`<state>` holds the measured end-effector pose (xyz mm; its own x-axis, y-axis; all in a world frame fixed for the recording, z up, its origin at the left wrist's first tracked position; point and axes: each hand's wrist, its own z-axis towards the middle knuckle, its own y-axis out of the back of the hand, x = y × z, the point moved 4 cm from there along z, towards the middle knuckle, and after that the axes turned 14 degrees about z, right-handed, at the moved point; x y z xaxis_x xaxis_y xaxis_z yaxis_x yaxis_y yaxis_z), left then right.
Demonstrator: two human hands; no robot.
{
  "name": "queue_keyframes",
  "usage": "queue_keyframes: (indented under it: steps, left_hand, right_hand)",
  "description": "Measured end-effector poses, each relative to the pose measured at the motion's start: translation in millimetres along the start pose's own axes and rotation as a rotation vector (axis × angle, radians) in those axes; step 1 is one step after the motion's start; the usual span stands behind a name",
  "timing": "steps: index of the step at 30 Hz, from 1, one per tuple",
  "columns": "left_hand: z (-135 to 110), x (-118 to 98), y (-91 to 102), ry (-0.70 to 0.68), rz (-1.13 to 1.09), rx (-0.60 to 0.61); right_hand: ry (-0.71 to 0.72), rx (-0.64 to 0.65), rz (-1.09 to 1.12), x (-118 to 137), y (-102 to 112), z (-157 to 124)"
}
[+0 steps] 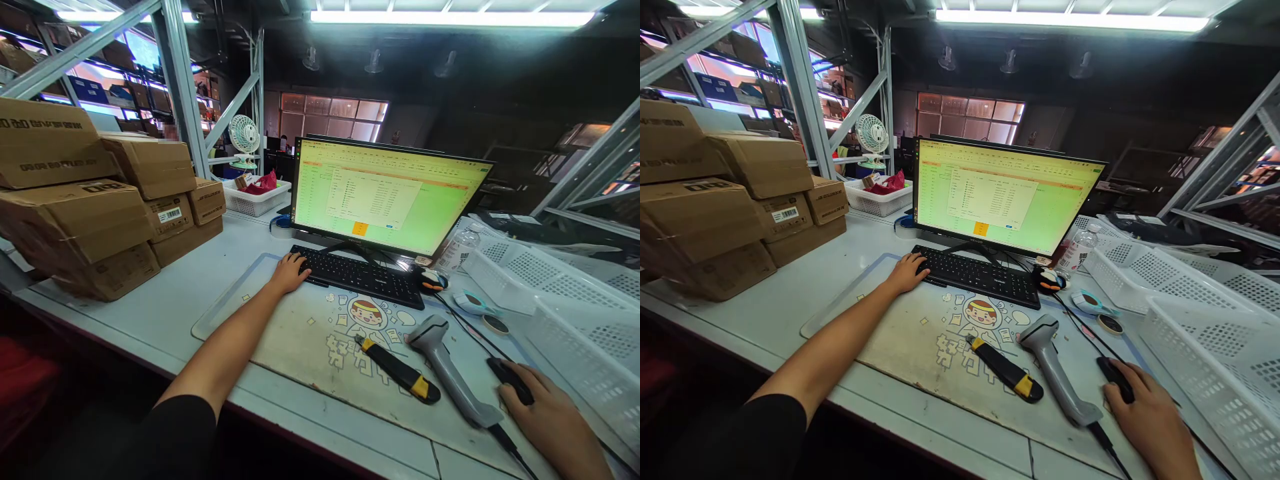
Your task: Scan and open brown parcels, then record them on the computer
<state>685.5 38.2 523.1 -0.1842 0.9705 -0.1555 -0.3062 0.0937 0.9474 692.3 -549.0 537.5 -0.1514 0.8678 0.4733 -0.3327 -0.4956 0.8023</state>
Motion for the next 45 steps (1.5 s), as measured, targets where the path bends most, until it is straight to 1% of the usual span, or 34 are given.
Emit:
queue_keyframes:
  steps: [3, 5, 6, 8, 9, 11, 13, 14, 16, 18, 20, 23, 28, 37, 45]
  left_hand:
    - [-1, -2, 4.9, -0.010, 0.022, -0.025]
    - [-3, -12, 11.8, -0.051, 0.048, -0.081]
    - [-5, -21, 15.4, -0.085, 0.060, -0.120]
    - [-9, -46, 19.3, -0.179, 0.076, -0.177]
    - [-11, -62, 18.8, -0.237, 0.081, -0.180]
    - [-13, -97, 13.0, -0.357, 0.085, -0.141]
    - [-11, -129, 4.3, -0.424, 0.081, -0.090]
    - [-8, -143, 0.3, -0.428, 0.078, -0.073]
    - [1, -166, -6.3, -0.393, 0.074, -0.057]
    - [11, -182, -10.8, -0.337, 0.079, -0.045]
    - [18, -193, -13.8, -0.292, 0.085, -0.026]
    - [23, -199, -15.8, -0.262, 0.088, -0.028]
    - [20, -195, -15.6, -0.260, 0.083, -0.074]
    - [21, -195, -21.3, -0.255, 0.080, -0.009]
    - [20, -194, -18.2, -0.233, 0.081, 0.008]
  right_hand:
    - [0.007, 0.005, -0.021, -1, -2, -1]
    - [0.026, 0.007, -0.028, 0, -3, -2]
    - [0.041, 0.009, -0.029, 1, -4, -3]
    - [0.079, 0.011, -0.030, 1, -6, -5]
    - [0.099, 0.008, -0.031, 1, -6, -6]
    - [0.133, -0.006, -0.033, 0, -9, -7]
    - [0.158, -0.029, -0.026, -3, -10, -7]
    - [0.168, -0.044, -0.020, -5, -11, -7]
    - [0.196, -0.069, -0.012, -9, -13, -7]
    - [0.221, -0.082, -0.015, -13, -14, -7]
    - [0.232, -0.082, -0.021, -18, -16, -6]
    - [0.224, -0.087, -0.015, -25, -18, -3]
    - [0.225, -0.066, 0.030, -28, -19, 1]
    - [0.160, -0.063, 0.052, -18, -13, -1]
    - [0.223, -0.088, 0.033, -24, -18, 1]
